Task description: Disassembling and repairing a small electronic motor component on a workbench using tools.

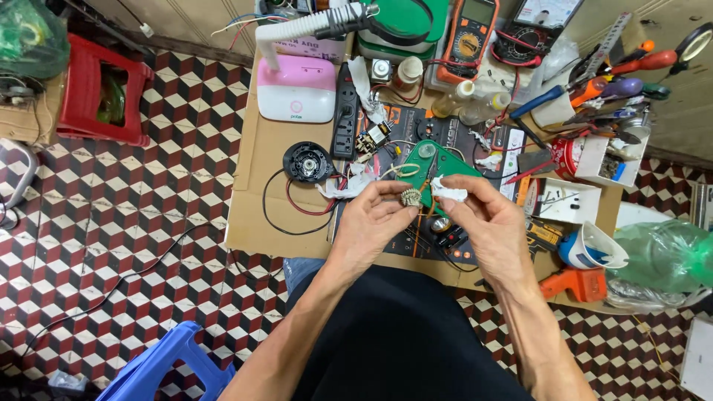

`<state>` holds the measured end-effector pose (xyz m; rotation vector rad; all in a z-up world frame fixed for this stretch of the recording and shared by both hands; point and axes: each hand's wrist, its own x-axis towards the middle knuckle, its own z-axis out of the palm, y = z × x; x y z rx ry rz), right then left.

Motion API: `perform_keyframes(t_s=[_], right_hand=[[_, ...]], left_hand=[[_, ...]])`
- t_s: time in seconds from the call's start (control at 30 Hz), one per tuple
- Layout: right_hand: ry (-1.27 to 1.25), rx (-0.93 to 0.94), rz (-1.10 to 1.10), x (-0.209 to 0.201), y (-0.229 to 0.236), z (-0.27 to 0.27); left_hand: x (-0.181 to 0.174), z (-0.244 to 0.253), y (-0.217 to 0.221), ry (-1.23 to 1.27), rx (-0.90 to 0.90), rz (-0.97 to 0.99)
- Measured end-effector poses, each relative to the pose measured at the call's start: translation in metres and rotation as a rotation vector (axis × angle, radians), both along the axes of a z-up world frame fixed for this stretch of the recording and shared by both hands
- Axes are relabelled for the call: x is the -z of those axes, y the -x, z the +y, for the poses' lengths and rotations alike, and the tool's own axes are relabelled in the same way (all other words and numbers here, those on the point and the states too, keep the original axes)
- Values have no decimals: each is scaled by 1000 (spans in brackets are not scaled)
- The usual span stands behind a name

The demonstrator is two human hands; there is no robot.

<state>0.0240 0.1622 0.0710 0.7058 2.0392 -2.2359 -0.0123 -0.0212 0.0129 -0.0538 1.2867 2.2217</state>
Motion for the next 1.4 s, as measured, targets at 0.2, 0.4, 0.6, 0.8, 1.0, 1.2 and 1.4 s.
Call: perform_keyframes(t_s=[0.2, 0.4, 0.6, 0.8, 1.0, 1.2, 1.4], right_hand=[[-189, -137, -3, 4, 0, 5], [-335, -254, 30, 15, 2, -1], [-701, -375, 252, 3, 6, -4], [-398, -220, -49, 20, 2, -2], [-310, -52, 53, 24, -5, -17], [-138, 47, -29, 10, -1, -7], [-129, -33, 123, 1, 6, -2]], left_hand=[[-10, -4, 6, 116, 71, -34], [-10, -5, 5, 17, 69, -46], [-12, -3, 5, 5, 80, -57], [-10, 4, 1, 129, 55, 102], [-7, 11, 2, -1, 14, -6], [-23, 7, 9, -70, -28, -95], [-15, 1, 13, -90, 20, -76]])
